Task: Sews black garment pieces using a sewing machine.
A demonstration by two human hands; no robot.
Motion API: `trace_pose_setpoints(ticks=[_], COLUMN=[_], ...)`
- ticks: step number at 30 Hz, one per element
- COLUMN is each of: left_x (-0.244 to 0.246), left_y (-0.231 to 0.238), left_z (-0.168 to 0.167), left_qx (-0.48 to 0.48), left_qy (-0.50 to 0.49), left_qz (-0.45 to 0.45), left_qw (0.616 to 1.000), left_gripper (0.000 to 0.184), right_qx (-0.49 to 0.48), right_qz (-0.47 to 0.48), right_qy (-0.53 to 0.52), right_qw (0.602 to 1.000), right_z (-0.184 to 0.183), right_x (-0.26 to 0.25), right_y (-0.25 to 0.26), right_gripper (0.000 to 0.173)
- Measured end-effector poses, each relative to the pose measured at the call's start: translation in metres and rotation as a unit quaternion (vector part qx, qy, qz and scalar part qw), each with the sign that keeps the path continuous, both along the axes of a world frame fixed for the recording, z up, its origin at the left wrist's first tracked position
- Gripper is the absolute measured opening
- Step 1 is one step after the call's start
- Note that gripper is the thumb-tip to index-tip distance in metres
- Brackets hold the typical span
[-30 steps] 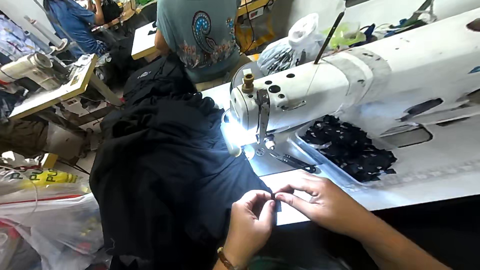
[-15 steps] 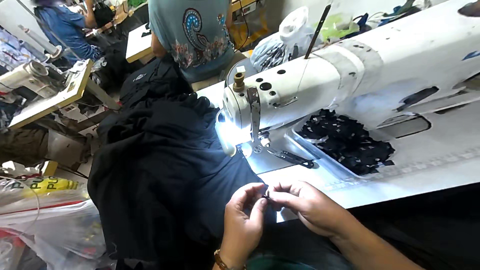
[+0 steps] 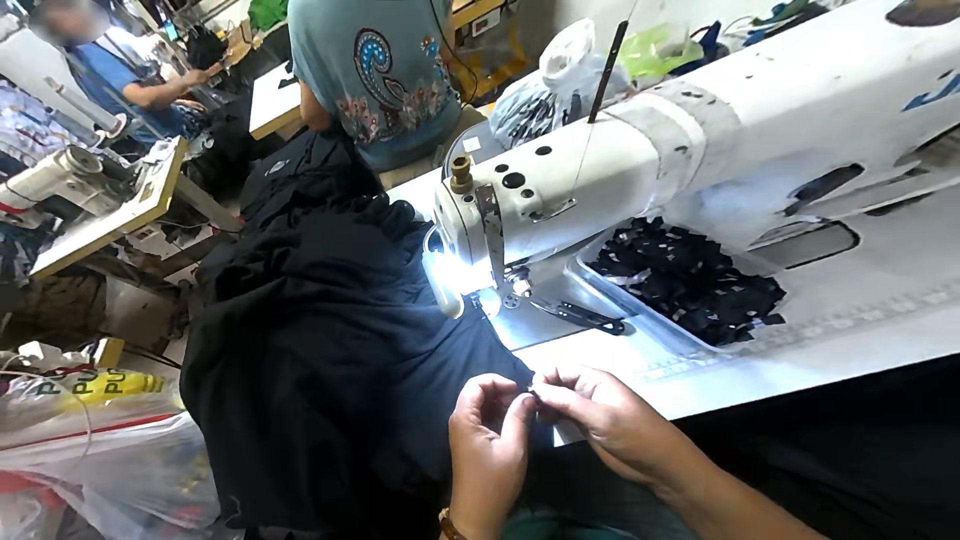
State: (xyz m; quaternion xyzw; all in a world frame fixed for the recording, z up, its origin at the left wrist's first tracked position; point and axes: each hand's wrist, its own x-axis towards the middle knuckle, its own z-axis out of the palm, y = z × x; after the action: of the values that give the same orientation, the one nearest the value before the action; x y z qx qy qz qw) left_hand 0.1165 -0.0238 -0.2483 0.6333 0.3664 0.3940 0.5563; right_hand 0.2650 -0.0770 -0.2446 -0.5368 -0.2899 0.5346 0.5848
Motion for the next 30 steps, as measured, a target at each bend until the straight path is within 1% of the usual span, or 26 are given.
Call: trace_pose_setpoints(ticks=[2, 6, 9, 12, 16, 18, 21, 27, 30], left_x=[0.001, 0.000, -0.001, -0.003, -0.006, -0.007, -0.007, -0.006, -0.005], left_y=[-0.001, -0.002, -0.002, 0.000, 0.004, 0.004, 0.004, 0.003, -0.001], left_z=[0.002, 0.004, 0.004, 0.005, 0.007, 0.008, 0.009, 0.010, 0.008], left_qx=[-0.042, -0.121, -0.141, -0.132, -0.110, -0.103, -0.092, -0.062, -0.041], left_qy=[0.000, -0.055, -0.076, -0.055, -0.013, -0.002, 0.013, 0.031, 0.036], left_qz=[0.002, -0.028, -0.025, -0.017, -0.021, -0.027, -0.033, -0.043, -0.052], left_qw=[0.999, 0.991, 0.987, 0.990, 0.994, 0.994, 0.995, 0.997, 0.997], left_gripper=[0.006, 0.015, 0.013, 0.014, 0.017, 0.017, 0.017, 0.017, 0.015], right_qx=[0.011, 0.056, 0.087, 0.100, 0.135, 0.155, 0.159, 0.168, 0.173], right_qz=[-0.015, -0.056, -0.076, -0.080, -0.083, -0.072, -0.048, -0.010, -0.001], right_qy=[-0.036, -0.146, -0.213, -0.244, -0.321, -0.362, -0.412, -0.479, -0.505], right_qw=[0.999, 0.986, 0.970, 0.961, 0.934, 0.916, 0.896, 0.862, 0.846], right_z=[-0.005, -0.015, -0.018, -0.018, -0.016, -0.014, -0.011, -0.006, -0.010], right_x=[-0.003, -0.008, -0.010, -0.010, -0.001, 0.004, 0.010, 0.017, 0.021], right_y=[-0.001, -0.002, -0.003, -0.004, -0.003, -0.002, -0.001, 0.003, 0.001], right_gripper=[0.009, 0.011, 0.011, 0.011, 0.013, 0.014, 0.017, 0.015, 0.016])
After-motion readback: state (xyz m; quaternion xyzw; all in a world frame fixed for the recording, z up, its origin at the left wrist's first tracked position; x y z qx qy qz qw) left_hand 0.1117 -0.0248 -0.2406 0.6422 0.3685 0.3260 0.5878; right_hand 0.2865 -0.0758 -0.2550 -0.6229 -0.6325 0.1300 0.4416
